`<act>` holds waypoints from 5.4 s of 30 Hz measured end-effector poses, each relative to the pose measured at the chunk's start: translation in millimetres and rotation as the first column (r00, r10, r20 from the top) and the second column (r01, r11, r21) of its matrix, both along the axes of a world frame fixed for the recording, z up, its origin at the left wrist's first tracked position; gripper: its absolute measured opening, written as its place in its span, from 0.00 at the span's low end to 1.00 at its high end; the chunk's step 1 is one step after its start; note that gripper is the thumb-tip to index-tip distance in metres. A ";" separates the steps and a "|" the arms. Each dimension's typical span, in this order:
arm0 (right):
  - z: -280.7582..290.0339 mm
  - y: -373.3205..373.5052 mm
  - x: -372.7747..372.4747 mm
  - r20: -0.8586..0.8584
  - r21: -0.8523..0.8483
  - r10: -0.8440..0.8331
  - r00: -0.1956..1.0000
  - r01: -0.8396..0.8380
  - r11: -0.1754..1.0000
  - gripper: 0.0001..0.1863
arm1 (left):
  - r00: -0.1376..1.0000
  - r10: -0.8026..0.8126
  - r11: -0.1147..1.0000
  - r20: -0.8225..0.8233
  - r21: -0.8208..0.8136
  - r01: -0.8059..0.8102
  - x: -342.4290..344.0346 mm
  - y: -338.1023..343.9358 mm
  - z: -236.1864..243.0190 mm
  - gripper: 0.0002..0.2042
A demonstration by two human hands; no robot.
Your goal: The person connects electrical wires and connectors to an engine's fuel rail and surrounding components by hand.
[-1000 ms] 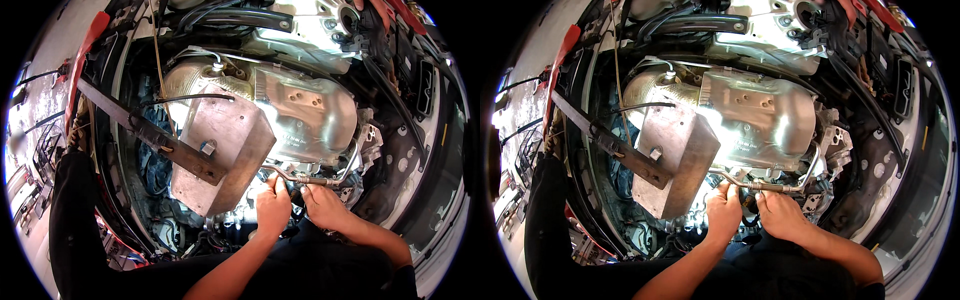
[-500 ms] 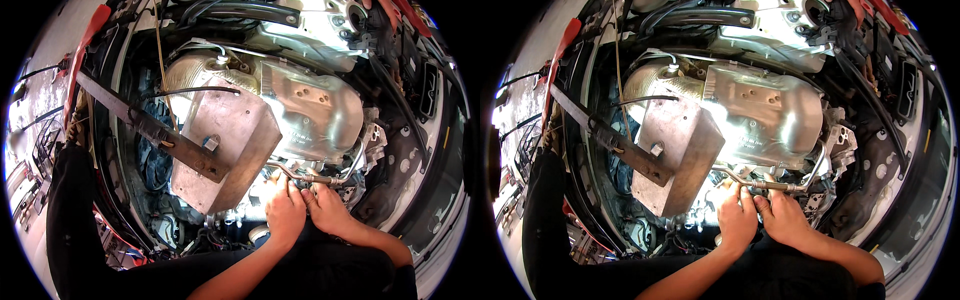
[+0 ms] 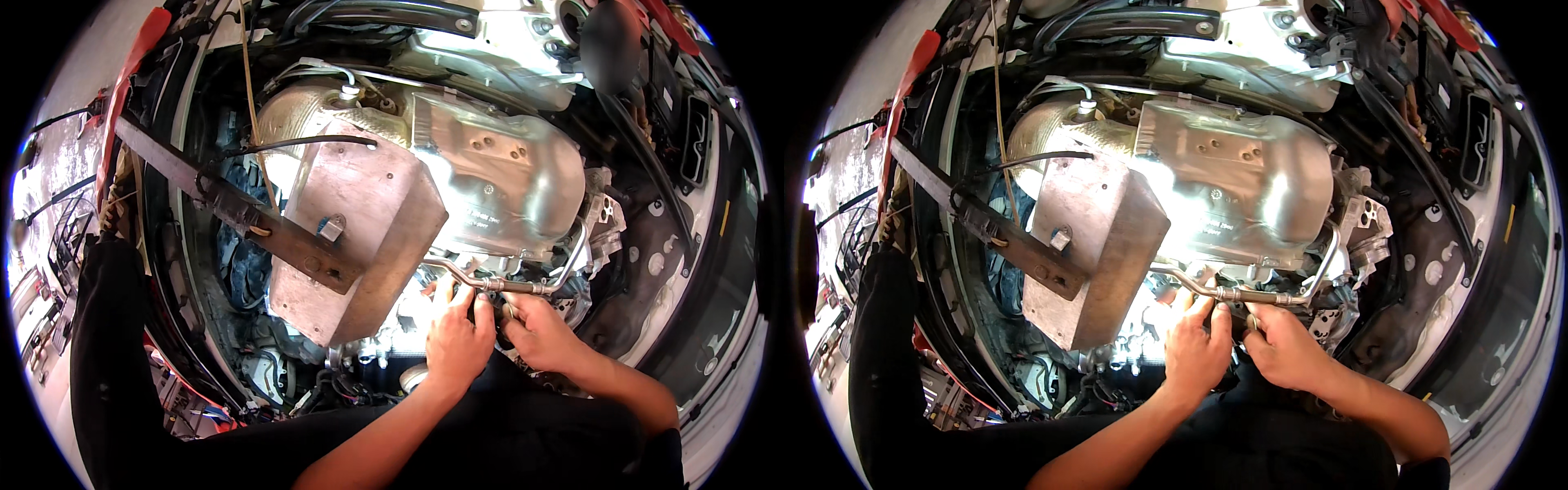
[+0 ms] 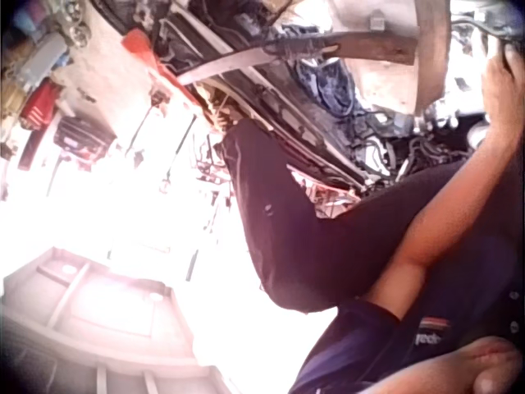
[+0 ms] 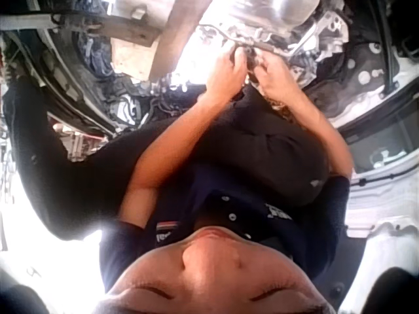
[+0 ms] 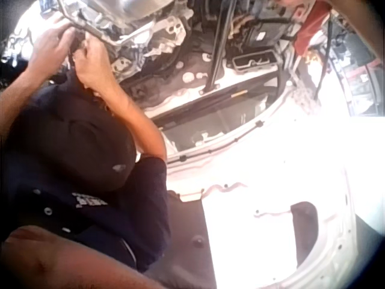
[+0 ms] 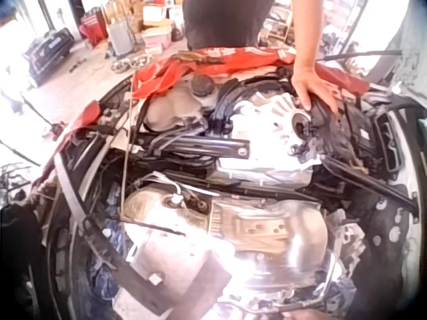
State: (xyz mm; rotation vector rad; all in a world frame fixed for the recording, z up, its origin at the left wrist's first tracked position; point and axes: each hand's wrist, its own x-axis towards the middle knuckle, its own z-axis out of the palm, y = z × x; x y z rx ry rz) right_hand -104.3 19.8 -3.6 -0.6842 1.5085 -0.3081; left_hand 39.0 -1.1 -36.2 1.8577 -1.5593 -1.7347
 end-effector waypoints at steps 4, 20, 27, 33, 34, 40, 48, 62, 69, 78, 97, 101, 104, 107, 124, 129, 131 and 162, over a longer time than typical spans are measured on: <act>5.0 -13.0 -2.7 -0.126 -0.082 0.199 0.972 -0.210 0.974 0.14 | 0.996 -0.089 0.974 -0.018 0.205 0.091 -0.5 -15.4 11.6 0.15; 9.1 -0.2 13.6 0.253 0.119 -0.272 0.928 0.249 0.961 0.19 | 0.982 0.030 0.993 -0.184 0.114 -0.009 6.0 -8.9 -6.8 0.15; 26.6 0.1 6.4 0.301 0.326 -0.563 0.769 0.472 0.819 0.26 | 0.990 0.042 0.988 -0.131 0.154 -0.022 -1.2 -1.4 3.9 0.15; 30.2 -7.9 3.8 0.273 0.381 -0.434 0.858 0.318 0.868 0.19 | 0.999 0.042 0.949 -0.024 -0.310 -0.047 3.2 19.3 -14.9 0.10; 31.9 -7.9 5.4 0.269 0.491 -0.617 0.739 0.445 0.748 0.16 | 0.996 0.064 0.976 -0.059 -0.205 -0.075 3.4 20.3 -14.9 0.10; 32.9 -3.4 0.0 0.175 0.361 -0.401 0.899 0.321 0.876 0.06 | 0.988 0.125 0.985 -0.089 -0.110 -0.135 1.3 13.4 -7.4 0.09; 35.9 -22.4 -1.2 -0.144 -0.259 0.229 0.963 -0.260 0.930 0.11 | 0.997 0.056 0.993 -0.045 -0.105 -0.060 3.1 2.3 -3.1 0.10; 45.4 -58.6 -7.5 -0.103 -0.115 0.360 0.927 -0.370 0.922 0.11 | 0.964 0.261 0.964 0.048 -0.068 -0.257 -5.7 47.6 0.8 0.26; 52.2 -86.5 -1.6 -0.316 -0.161 0.711 0.628 -0.774 0.612 0.10 | 0.959 0.277 0.961 0.066 -0.035 -0.276 -3.6 42.9 -0.1 0.28; 49.2 -125.9 14.5 -0.355 -0.171 0.934 0.030 -0.985 -0.033 0.06 | 0.947 0.318 0.945 0.035 0.073 -0.320 -0.8 45.8 -6.0 0.29; 55.2 -51.6 12.8 -0.038 0.097 0.218 0.975 -0.213 0.972 0.05 | 0.962 0.256 0.967 0.096 -0.018 -0.256 -0.8 49.5 -10.6 0.29; 50.4 -41.1 9.8 -0.340 -0.244 0.535 0.773 -0.622 0.744 0.07 | 0.957 0.288 0.956 0.026 0.042 -0.289 -1.7 54.7 -12.8 0.28; 49.3 -43.5 14.6 -0.260 -0.173 0.464 0.846 -0.514 0.840 0.08 | 0.947 0.321 0.946 0.034 0.030 -0.322 -4.0 48.4 -5.3 0.26; 46.0 -39.8 19.9 -0.135 -0.126 0.244 0.960 -0.261 0.957 0.08 | 0.951 0.307 0.942 -0.025 -0.135 -0.307 -0.9 55.5 -13.1 0.27; 42.3 -115.6 37.7 -0.295 -0.012 0.532 0.794 -0.560 0.828 0.10 | 0.950 0.312 0.950 -0.036 0.048 -0.310 -7.7 72.1 -23.0 0.27; 33.5 -144.5 60.6 -0.294 0.048 0.939 0.177 -0.979 0.200 0.05 | 0.970 0.205 0.979 -0.128 0.017 -0.205 -12.0 94.4 -46.3 0.26; 39.1 -161.1 70.2 -0.272 0.005 0.961 0.060 -0.998 0.064 0.06 | 0.986 0.122 0.978 -0.113 0.185 -0.100 -7.5 80.1 -30.9 0.27; 67.1 -83.4 -16.0 -0.171 -0.359 0.111 0.979 -0.167 0.918 0.24 | 0.932 0.362 0.932 -0.017 0.006 -0.362 -13.1 64.9 -11.8 0.28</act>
